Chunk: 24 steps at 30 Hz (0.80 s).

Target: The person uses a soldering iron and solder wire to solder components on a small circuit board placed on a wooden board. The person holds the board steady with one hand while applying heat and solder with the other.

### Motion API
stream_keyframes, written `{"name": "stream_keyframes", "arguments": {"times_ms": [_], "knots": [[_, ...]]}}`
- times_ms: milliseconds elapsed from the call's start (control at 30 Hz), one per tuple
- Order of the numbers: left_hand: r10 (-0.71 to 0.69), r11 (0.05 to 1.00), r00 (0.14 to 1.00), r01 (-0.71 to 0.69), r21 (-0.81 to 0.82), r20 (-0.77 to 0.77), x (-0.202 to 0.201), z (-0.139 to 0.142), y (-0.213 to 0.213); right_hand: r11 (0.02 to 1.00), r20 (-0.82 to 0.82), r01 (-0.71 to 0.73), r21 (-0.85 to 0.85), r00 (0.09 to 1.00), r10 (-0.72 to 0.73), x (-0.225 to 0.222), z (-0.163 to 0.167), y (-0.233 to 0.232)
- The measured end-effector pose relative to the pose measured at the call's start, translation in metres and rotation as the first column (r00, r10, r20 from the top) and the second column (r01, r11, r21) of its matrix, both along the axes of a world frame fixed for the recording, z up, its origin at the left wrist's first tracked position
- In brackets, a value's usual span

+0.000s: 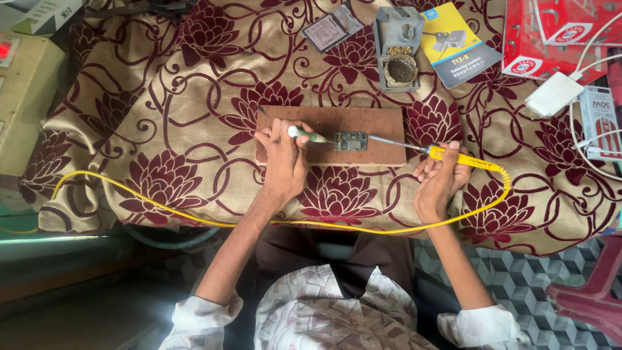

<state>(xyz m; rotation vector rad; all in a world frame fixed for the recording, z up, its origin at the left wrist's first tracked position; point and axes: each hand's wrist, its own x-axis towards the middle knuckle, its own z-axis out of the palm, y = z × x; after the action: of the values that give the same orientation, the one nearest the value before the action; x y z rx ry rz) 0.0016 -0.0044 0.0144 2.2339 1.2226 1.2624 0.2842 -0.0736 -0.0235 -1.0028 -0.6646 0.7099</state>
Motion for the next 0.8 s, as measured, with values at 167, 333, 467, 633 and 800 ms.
{"name": "stream_keyframes", "arguments": {"times_ms": [167, 333, 467, 633, 800], "knots": [[0.002, 1.0, 1.0, -0.002, 0.029, 0.008, 0.0, 0.0006, -0.0009, 1.0, 0.023, -0.015, 0.018, 1.0, 0.015, 0.0006, -0.0016, 0.0009], [-0.001, 1.0, 1.0, 0.001, -0.027, 0.002, 0.0009, 0.0002, 0.0008, 0.999, 0.07, -0.033, 0.031, 0.997, 0.031, 0.0009, -0.0019, 0.002], [0.004, 1.0, 1.0, -0.004, -0.016, 0.0, 0.0004, 0.0002, 0.0004, 1.0, 0.04, -0.024, 0.013, 0.999, 0.024, 0.0005, -0.0009, 0.0017], [-0.008, 1.0, 1.0, 0.008, -0.008, 0.011, 0.0001, -0.0001, 0.0008, 1.0, 0.025, -0.024, 0.005, 0.999, 0.023, 0.0002, 0.0007, 0.0033], [0.022, 0.999, 1.0, -0.022, -0.037, -0.015, 0.001, -0.0027, 0.0021, 1.0, 0.022, -0.022, -0.018, 1.0, 0.022, -0.0002, -0.0004, 0.0035]]}}
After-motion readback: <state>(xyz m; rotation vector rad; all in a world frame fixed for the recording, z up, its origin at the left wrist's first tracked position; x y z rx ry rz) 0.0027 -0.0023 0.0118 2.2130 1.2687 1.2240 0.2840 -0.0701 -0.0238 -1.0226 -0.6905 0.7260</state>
